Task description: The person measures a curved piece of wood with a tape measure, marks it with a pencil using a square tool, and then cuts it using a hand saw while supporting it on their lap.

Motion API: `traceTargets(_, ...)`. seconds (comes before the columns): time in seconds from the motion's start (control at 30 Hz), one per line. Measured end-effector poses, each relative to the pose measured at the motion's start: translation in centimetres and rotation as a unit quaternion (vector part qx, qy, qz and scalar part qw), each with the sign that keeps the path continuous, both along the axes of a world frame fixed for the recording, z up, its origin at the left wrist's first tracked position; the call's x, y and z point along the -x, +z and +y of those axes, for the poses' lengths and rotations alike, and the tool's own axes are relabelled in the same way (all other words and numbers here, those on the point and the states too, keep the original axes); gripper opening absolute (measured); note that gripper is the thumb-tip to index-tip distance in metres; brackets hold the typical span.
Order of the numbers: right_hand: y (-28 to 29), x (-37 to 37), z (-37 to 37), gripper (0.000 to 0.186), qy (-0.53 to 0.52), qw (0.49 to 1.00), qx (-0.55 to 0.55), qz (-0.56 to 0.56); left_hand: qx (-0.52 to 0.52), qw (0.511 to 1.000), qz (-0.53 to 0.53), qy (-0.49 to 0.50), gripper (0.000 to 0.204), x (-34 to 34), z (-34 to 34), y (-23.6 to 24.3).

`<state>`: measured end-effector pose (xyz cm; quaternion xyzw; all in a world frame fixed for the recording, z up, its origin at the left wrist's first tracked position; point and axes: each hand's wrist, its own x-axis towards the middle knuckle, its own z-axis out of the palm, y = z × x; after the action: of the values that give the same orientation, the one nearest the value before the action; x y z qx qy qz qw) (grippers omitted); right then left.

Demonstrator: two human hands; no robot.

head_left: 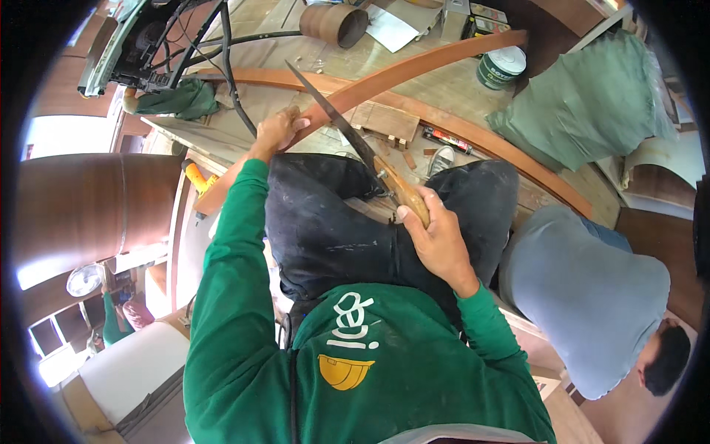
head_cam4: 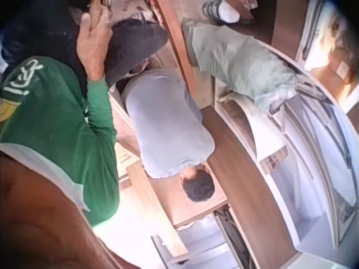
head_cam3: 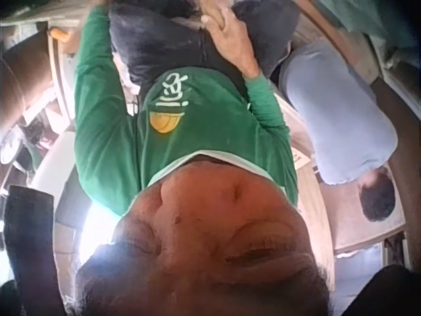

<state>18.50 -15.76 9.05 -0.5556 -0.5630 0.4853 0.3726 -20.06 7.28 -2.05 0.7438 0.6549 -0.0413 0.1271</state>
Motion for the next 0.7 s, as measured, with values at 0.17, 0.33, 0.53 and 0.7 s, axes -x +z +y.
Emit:
traceTargets(0.17,-0.5,-0.8,-0.2,0.048,0.001,1.0,0.004,-0.016,0.044,0.995,-0.004,0.093,0.056,-1.3,0.2,0.2)
traceTargets(0.33,-0.2,-0.8,0.4,0.049,0.001,1.0,0.027,-0.013,0.031,0.991,-0.064,0.111,0.057,0.4,2.0,-3.1)
traceTargets(0.53,-0.6,0.4,1.2,0.049,0.017,0.998,0.047,-0.033,-0.023,0.99,-0.043,0.135,0.068,1.7,3.8,-9.5)
traceTargets(0.7,-0.2,1.4,0.7,0.047,0.021,0.997,0.065,-0.047,0.002,0.98,-0.022,0.199,0.069,-1.9,2.5,-4.8)
